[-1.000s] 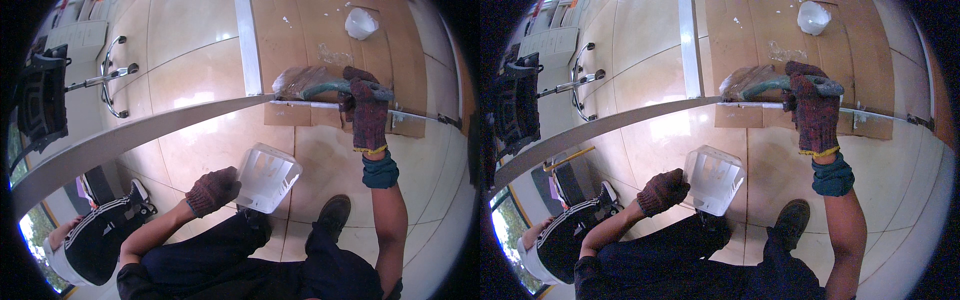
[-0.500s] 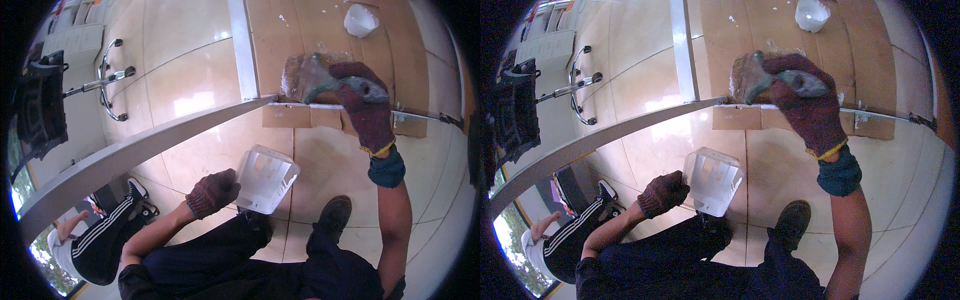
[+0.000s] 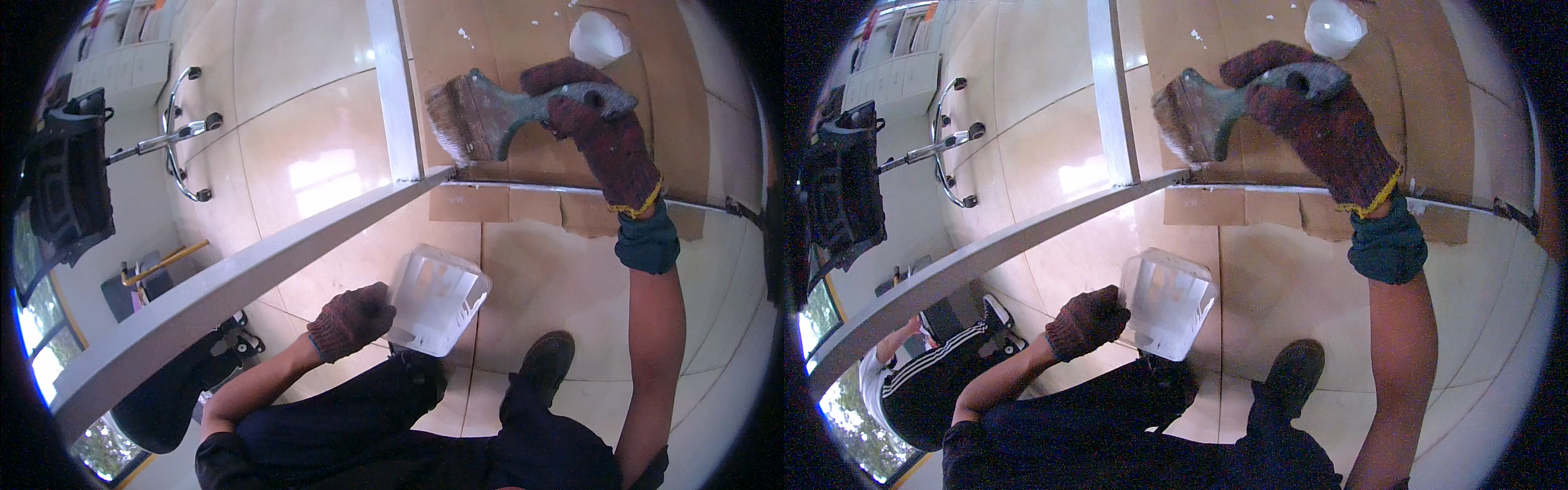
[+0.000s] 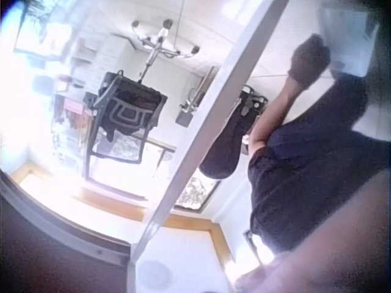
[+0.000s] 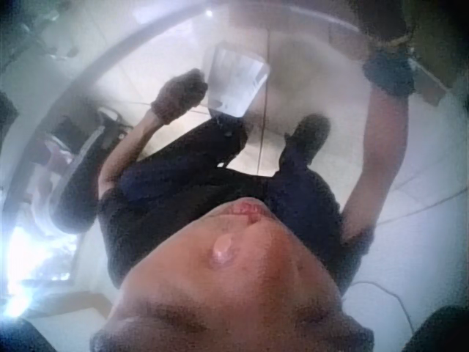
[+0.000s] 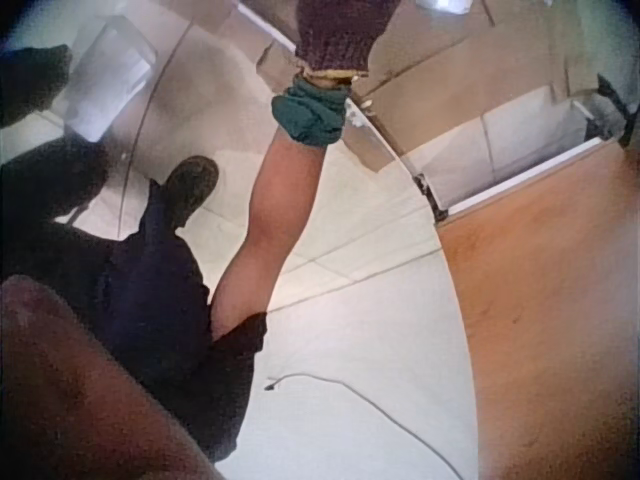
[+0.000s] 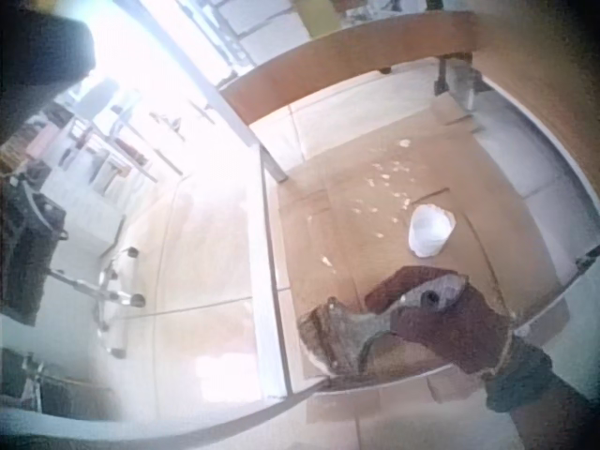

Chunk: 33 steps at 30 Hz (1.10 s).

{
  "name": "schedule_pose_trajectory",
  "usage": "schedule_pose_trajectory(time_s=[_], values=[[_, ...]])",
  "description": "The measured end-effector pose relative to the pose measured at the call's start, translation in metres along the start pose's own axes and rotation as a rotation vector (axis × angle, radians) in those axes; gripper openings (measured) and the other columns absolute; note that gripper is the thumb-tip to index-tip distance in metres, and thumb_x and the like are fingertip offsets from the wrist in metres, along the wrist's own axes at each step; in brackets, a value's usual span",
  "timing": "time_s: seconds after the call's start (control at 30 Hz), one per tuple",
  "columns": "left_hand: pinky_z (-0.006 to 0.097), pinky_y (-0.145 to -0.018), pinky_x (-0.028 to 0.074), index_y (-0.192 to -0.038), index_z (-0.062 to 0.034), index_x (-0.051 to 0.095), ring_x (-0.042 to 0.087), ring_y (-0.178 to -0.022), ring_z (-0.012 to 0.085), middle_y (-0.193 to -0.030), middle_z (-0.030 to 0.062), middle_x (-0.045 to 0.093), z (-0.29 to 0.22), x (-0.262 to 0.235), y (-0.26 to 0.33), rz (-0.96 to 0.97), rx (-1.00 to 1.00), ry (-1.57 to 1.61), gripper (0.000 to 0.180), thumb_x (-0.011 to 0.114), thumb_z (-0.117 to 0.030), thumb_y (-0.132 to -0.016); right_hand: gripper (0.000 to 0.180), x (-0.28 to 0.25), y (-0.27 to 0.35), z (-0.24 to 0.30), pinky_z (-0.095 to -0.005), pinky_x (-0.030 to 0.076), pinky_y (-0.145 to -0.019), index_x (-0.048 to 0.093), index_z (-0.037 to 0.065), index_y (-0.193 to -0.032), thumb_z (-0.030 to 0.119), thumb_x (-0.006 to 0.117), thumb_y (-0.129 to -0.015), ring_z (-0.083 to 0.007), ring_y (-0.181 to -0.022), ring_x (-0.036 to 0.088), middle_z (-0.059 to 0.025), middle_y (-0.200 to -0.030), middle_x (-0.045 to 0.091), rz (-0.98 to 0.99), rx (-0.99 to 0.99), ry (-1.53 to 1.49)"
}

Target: The person sits on the floor and paints a white metal frame using a paintbrush and a small container of white paint. They repeatedly dip the brush into the paint and apply it to the frame's edges and surfaces.

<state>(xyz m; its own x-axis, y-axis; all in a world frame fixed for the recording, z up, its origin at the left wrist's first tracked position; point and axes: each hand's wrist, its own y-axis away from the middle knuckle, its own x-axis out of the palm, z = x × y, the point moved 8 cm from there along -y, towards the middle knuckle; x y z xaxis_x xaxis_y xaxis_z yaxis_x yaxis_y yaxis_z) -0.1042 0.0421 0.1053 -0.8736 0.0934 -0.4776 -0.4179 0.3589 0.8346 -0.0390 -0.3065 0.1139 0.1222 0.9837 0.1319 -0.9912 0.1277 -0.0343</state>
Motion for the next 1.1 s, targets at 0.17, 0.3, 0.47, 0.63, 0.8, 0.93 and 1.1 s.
schedule_pose_trajectory(time_s=[0.17,0.3,0.47,0.63,0.8,0.93,1.1], values=[[0.043,-0.058,0.051,-0.083,-0.0058,0.054,0.063,-0.062,0.0337,-0.062,0.0148,0.06,-0.008,-0.007,-0.003,0.002,0.001,-0.044,0.022,0.057,-0.028,-0.087,0.023,0.011,-0.011,0.0,-0.025,0.047,-0.081,0.064,0.005,-0.101,0.023,0.061,-0.086,-0.0088,-0.089,0.058,-0.0029,-0.096,0.066,0.107,-0.073,0.106],[0.045,-0.06,0.051,-0.086,-0.0067,0.055,0.063,-0.068,0.0374,-0.07,0.0186,0.061,-0.008,-0.01,-0.003,0.025,0.008,-0.04,0.025,0.059,-0.031,-0.085,0.019,0.019,-0.016,0.0,-0.0271,0.048,-0.082,0.063,0.005,-0.101,0.016,0.062,-0.086,-0.0104,-0.089,0.06,-0.0056,-0.096,0.067,0.135,0.001,0.108],[0.047,-0.064,0.051,-0.091,-0.0075,0.058,0.063,-0.072,0.0377,-0.075,0.0183,0.063,-0.011,-0.015,-0.005,0.032,0.015,0.049,0.026,0.058,-0.033,-0.084,0.018,0.008,-0.022,-0.003,-0.0274,0.048,-0.084,0.063,0.004,-0.101,0.011,0.062,-0.084,-0.0122,-0.092,0.061,-0.0066,-0.099,0.067,0.093,-0.044,-0.035],[0.046,-0.066,0.052,-0.09,-0.0055,0.06,0.064,-0.074,0.0371,-0.082,0.0186,0.064,-0.001,-0.01,-0.012,0.063,-0.014,-0.126,0.026,0.057,-0.031,-0.086,0.02,-0.007,-0.021,-0.007,-0.0279,0.047,-0.086,0.062,0.004,-0.102,0.006,0.063,-0.083,-0.0135,-0.097,0.06,-0.0078,-0.103,0.066,0.111,-0.088,0.025],[0.045,-0.066,0.052,-0.09,-0.0039,0.06,0.064,-0.074,0.0365,-0.082,0.0191,0.064,0.021,0.002,-0.006,0.004,0.005,-0.014,0.027,0.057,-0.031,-0.086,0.021,-0.002,-0.03,-0.006,-0.0295,0.047,-0.087,0.062,0.005,-0.103,0.007,0.063,-0.082,-0.0158,-0.098,0.06,-0.0088,-0.103,0.065,0.183,-0.011,-0.021],[0.045,-0.065,0.052,-0.09,-0.004,0.06,0.064,-0.072,0.0364,-0.079,0.0192,0.063,0.007,-0.006,-0.003,-0.007,-0.013,-0.119,0.027,0.058,-0.03,-0.085,0.019,0.001,-0.028,-0.009,-0.029,0.048,-0.085,0.063,0.004,-0.101,0.009,0.062,-0.083,-0.0152,-0.094,0.06,-0.0076,-0.101,0.065,0.187,-0.054,-0.029],[0.046,-0.064,0.052,-0.089,-0.0046,0.059,0.064,-0.07,0.0365,-0.076,0.0192,0.063,-0.01,-0.018,-0.004,-0.018,0.073,-0.037,0.026,0.058,-0.03,-0.085,0.019,0.005,-0.016,-0.019,-0.0272,0.048,-0.08,0.062,0.004,-0.101,0.012,0.062,-0.084,-0.0126,-0.09,0.06,-0.0059,-0.098,0.066,0.094,0.08,-0.1]])
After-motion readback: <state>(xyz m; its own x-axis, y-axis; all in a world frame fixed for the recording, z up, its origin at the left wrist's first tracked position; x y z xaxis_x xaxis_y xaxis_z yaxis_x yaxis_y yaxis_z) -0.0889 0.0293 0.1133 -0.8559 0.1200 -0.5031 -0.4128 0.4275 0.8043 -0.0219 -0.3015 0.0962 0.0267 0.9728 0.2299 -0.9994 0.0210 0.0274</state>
